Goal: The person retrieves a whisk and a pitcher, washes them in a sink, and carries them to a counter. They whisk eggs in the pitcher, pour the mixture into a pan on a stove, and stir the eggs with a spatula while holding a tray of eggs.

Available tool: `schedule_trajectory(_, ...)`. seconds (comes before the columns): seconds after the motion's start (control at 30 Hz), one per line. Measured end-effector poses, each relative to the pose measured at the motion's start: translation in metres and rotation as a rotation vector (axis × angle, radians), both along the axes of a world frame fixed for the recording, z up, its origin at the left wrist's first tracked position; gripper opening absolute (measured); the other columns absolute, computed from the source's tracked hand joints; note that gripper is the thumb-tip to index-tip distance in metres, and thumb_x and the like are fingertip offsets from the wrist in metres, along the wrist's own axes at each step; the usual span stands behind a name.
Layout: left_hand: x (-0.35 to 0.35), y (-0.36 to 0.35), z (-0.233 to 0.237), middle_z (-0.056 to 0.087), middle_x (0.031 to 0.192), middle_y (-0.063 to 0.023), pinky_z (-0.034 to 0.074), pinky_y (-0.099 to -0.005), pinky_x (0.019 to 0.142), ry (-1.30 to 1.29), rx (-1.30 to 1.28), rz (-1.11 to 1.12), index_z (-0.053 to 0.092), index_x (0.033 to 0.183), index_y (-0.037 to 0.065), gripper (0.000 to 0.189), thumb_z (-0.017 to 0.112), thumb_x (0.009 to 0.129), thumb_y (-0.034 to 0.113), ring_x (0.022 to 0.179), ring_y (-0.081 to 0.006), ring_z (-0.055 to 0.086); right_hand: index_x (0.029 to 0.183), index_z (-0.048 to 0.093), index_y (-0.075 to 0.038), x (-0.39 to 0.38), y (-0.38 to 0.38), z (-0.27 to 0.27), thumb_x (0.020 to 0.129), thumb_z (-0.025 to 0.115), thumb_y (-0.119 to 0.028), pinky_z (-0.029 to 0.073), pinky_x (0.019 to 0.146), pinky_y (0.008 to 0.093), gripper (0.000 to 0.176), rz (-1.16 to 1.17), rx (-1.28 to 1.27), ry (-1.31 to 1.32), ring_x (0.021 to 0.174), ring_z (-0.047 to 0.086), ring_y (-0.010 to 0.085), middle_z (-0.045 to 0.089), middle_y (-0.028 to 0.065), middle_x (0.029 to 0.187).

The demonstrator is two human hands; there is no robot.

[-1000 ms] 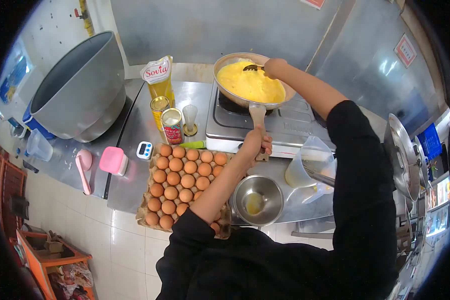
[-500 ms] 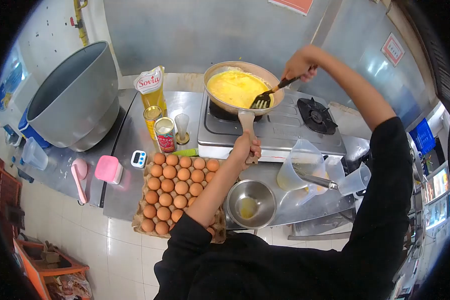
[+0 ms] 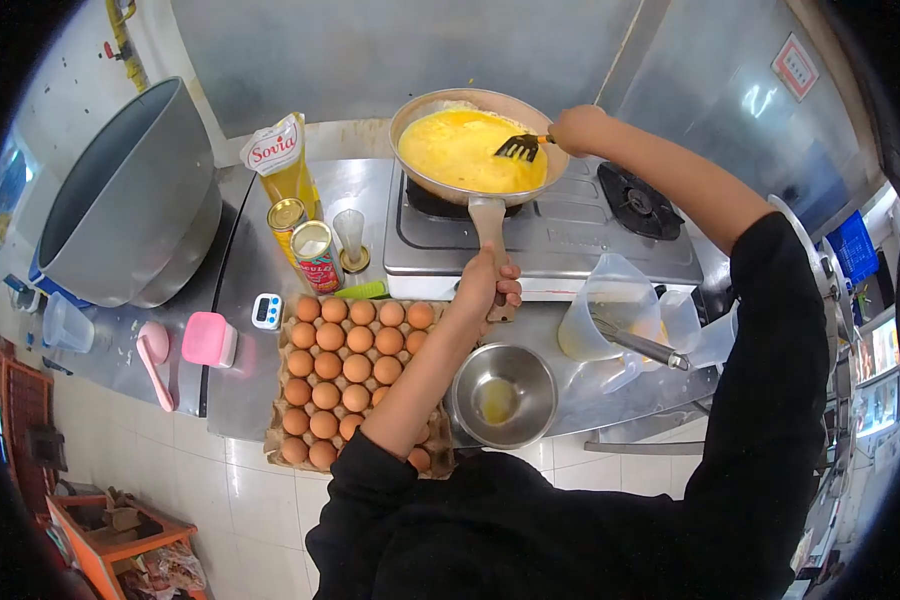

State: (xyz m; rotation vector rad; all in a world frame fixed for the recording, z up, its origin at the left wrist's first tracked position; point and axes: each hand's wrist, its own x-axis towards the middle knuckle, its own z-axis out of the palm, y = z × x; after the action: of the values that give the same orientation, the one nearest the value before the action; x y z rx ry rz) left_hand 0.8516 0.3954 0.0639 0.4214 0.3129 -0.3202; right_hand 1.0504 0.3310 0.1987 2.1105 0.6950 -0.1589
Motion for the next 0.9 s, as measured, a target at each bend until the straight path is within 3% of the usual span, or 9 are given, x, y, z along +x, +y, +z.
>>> schedule_trajectory(0.1, 0.000, 0.001, 0.001, 0.033, 0.060, 0.0017, 0.031, -0.0199, 0.038, 0.009, 0.001, -0.019, 0.031, 0.082, 0.009, 0.029, 0.026, 0.088, 0.037, 0.043, -0.0048, 0.029, 0.091, 0.059, -0.007, 0.011, 0.011, -0.005, 0.069, 0.051, -0.005, 0.047, 0.062, 0.0375, 0.024, 0.048, -0.076, 0.051, 0.080, 0.058, 0.0272, 0.059, 0.0116, 0.088)
schedule_trajectory(0.4, -0.001, 0.002, 0.002, 0.035, 0.061, 0.0012, 0.033, -0.0201, 0.039, 0.001, 0.011, -0.021, 0.031, 0.083, 0.009, 0.029, 0.025, 0.088, 0.037, 0.044, -0.0052, 0.030, 0.088, 0.061, -0.007, 0.013, 0.044, -0.035, 0.070, 0.051, -0.012, 0.047, 0.065, 0.0367, 0.021, 0.078, 0.298, 0.025, 0.083, 0.057, 0.0258, 0.058, 0.0124, 0.092)
schedule_trajectory(0.43, -0.001, 0.002, 0.002, 0.035, 0.061, 0.0010, 0.034, -0.0204, 0.039, -0.010, 0.033, -0.019, 0.031, 0.083, 0.008, 0.030, 0.025, 0.088, 0.037, 0.044, -0.0054, 0.031, 0.087, 0.061, -0.006, 0.015, 0.048, -0.037, 0.071, 0.049, -0.012, 0.047, 0.061, 0.0360, 0.021, 0.118, 0.322, 0.023, 0.078, 0.058, 0.0247, 0.059, 0.0118, 0.088)
schedule_trajectory(0.5, 0.000, 0.004, 0.001, 0.035, 0.061, 0.0008, 0.034, -0.0204, 0.039, -0.011, 0.014, -0.025, 0.031, 0.083, 0.008, 0.030, 0.025, 0.088, 0.037, 0.044, -0.0055, 0.031, 0.085, 0.061, -0.005, 0.013, 0.055, -0.024, 0.071, 0.048, -0.012, 0.047, 0.058, 0.0353, 0.021, 0.165, 0.350, 0.017, 0.072, 0.059, 0.0235, 0.060, 0.0111, 0.084)
schedule_trajectory(0.57, -0.002, 0.005, 0.002, 0.036, 0.062, 0.0006, 0.034, -0.0204, 0.039, -0.018, -0.003, -0.034, 0.031, 0.083, 0.007, 0.031, 0.025, 0.088, 0.037, 0.044, -0.0056, 0.031, 0.087, 0.059, -0.003, 0.019, 0.063, 0.002, 0.071, 0.044, -0.010, 0.043, 0.045, 0.0322, 0.023, -0.113, 0.386, 0.138, 0.052, 0.054, 0.0202, 0.057, 0.0078, 0.066)
schedule_trajectory(0.6, -0.002, 0.005, 0.004, 0.035, 0.061, 0.0012, 0.032, -0.0197, 0.038, -0.013, 0.012, -0.019, 0.032, 0.083, 0.007, 0.030, 0.026, 0.088, 0.036, 0.044, -0.0056, 0.031, 0.087, 0.059, -0.003, 0.036, 0.063, 0.011, 0.071, 0.044, -0.010, 0.043, 0.045, 0.0322, 0.023, -0.106, 0.389, 0.128, 0.052, 0.054, 0.0202, 0.057, 0.0078, 0.066)
schedule_trajectory(0.67, -0.001, 0.006, 0.005, 0.034, 0.060, 0.0017, 0.030, -0.0191, 0.038, -0.022, 0.026, -0.002, 0.033, 0.083, 0.007, 0.030, 0.027, 0.088, 0.036, 0.044, -0.0057, 0.030, 0.090, 0.060, -0.014, 0.073, 0.056, 0.025, 0.070, 0.050, -0.018, 0.041, 0.045, 0.0292, 0.022, -0.329, 0.295, 0.319, 0.047, 0.049, 0.0156, 0.054, 0.0058, 0.065)
schedule_trajectory(0.8, 0.000, 0.004, 0.001, 0.035, 0.060, 0.0017, 0.030, -0.0192, 0.038, -0.012, 0.000, -0.004, 0.033, 0.084, 0.007, 0.030, 0.028, 0.088, 0.037, 0.044, -0.0058, 0.030, 0.100, 0.055, -0.015, 0.022, 0.039, 0.100, 0.071, 0.048, -0.015, 0.032, 0.035, 0.0261, 0.030, -0.261, 0.411, 0.468, 0.039, 0.038, 0.0108, 0.044, 0.0019, 0.052)
schedule_trajectory(0.9, 0.001, 0.003, -0.004, 0.036, 0.061, 0.0014, 0.030, -0.0194, 0.038, -0.014, -0.043, -0.023, 0.033, 0.084, 0.007, 0.030, 0.028, 0.088, 0.037, 0.044, -0.0056, 0.030, 0.104, 0.054, -0.022, 0.003, 0.040, 0.114, 0.072, 0.049, -0.019, 0.032, 0.035, 0.0256, 0.033, -0.321, 0.229, 0.414, 0.039, 0.038, 0.0091, 0.044, 0.0009, 0.051)
